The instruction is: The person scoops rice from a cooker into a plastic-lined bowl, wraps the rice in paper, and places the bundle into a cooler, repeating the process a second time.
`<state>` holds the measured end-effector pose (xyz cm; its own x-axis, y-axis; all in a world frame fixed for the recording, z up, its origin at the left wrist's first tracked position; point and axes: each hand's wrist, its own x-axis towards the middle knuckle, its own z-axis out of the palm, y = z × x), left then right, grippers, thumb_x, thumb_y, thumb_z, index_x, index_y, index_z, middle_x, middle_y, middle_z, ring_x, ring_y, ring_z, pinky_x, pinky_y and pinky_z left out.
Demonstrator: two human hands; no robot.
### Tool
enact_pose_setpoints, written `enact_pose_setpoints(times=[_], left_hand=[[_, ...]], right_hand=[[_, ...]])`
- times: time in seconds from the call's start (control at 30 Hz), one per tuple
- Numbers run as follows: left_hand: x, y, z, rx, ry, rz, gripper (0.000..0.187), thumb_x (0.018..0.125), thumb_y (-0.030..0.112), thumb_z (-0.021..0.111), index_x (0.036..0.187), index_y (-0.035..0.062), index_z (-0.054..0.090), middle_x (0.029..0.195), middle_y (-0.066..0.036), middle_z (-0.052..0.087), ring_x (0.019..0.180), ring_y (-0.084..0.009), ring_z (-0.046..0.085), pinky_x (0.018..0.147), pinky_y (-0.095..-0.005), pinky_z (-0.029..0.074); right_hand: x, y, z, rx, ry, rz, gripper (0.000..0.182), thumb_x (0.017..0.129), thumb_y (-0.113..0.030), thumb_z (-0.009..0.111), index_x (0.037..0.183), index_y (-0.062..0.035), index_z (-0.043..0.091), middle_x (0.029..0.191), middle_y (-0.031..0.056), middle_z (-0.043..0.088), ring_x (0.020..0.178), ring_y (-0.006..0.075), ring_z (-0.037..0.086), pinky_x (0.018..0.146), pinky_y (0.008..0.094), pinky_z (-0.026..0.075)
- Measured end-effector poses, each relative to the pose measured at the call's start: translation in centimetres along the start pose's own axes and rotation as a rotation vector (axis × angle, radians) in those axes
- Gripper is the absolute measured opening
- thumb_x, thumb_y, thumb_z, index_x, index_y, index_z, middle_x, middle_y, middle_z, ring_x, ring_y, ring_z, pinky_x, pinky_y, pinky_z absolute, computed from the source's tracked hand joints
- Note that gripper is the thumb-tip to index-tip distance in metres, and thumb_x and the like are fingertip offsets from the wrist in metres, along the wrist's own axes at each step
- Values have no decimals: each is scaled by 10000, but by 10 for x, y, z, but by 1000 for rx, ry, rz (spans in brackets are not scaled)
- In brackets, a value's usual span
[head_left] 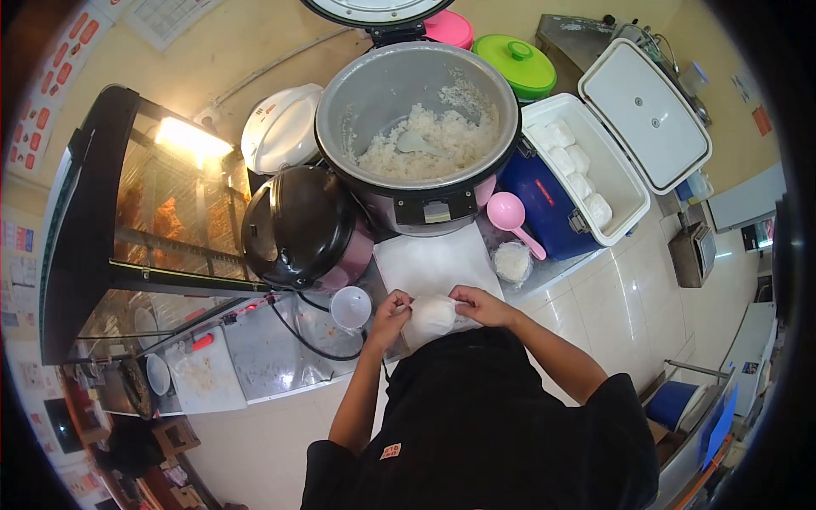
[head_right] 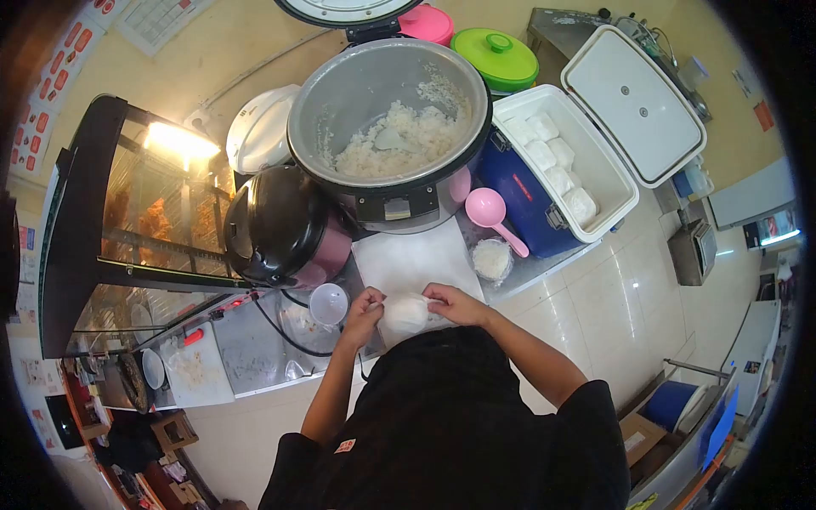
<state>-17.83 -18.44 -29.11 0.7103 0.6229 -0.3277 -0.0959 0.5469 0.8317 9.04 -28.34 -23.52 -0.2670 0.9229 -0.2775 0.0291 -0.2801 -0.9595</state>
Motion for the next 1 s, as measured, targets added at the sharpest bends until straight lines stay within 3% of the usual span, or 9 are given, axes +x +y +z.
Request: enact_pose_setpoints(times=[0.13,0.23,0.33,0.43,0.53,0.63,0.67,0.9,1.0], left_hand=[[-14,54,47,-414,21,-92,225,871,-71,585,1031,82,549,1013,-5,605,982,-89,572,835,-248,482],[-5,36,38,-37,68,83,212,948,8,580,1154,58,578,1115,-43,635,1047,-116,589,873,-256,488],[-15,47,46,-169,236,-47,300,1033,209,524,1260,22,581,1193,-84,650,1106,-178,610,938,-296,488],[-23,81,78,-538,332,-43,506,1066,419,410,1280,-1,595,1221,-114,663,1111,-210,634,969,-327,489],[-21,88,95,-461,276,-36,520,1026,472,414,1183,35,648,1096,-95,701,978,-225,684,854,-367,548],[-14,72,84,-701,130,-96,487,976,488,472,1061,50,669,956,-89,703,878,-239,686,804,-376,549],[-12,72,92,-665,252,-130,442,947,465,497,967,55,660,851,-83,679,807,-237,670,758,-360,545],[2,75,112,-799,-59,-279,555,968,564,452,901,51,656,795,-94,664,752,-234,651,704,-354,529],[18,75,124,-799,-44,-266,609,962,658,431,971,96,666,896,-61,682,866,-224,671,787,-369,550]], right_hand=[[9,-21,14,551,-206,-102,124,995,-68,539,1114,-35,547,991,2,606,901,79,573,794,249,455],[15,-59,13,509,-246,-139,105,1013,-77,518,1095,-20,550,984,11,607,882,67,560,795,268,478],[15,-80,14,314,-163,-106,103,1012,-59,517,1099,-14,548,977,16,605,876,71,564,784,276,487],[14,-84,19,261,-55,-84,110,1001,-49,536,1103,-12,557,994,19,610,873,97,586,779,286,501],[10,-87,31,103,-31,-135,140,979,-44,569,1117,-19,565,982,47,633,875,140,614,785,319,511],[1,-112,38,-177,-48,-215,187,951,-52,601,1134,-32,566,960,101,651,874,204,645,796,344,508],[-4,-129,37,-251,-63,-154,200,931,-60,615,1121,-43,559,931,158,644,870,297,657,788,388,496],[-27,-152,24,-342,-77,-86,163,931,-70,607,1083,-54,552,979,196,646,920,405,639,777,450,480],[-35,-138,13,-392,183,-241,178,927,-76,620,1092,-55,556,990,195,648,923,412,633,789,447,484]])
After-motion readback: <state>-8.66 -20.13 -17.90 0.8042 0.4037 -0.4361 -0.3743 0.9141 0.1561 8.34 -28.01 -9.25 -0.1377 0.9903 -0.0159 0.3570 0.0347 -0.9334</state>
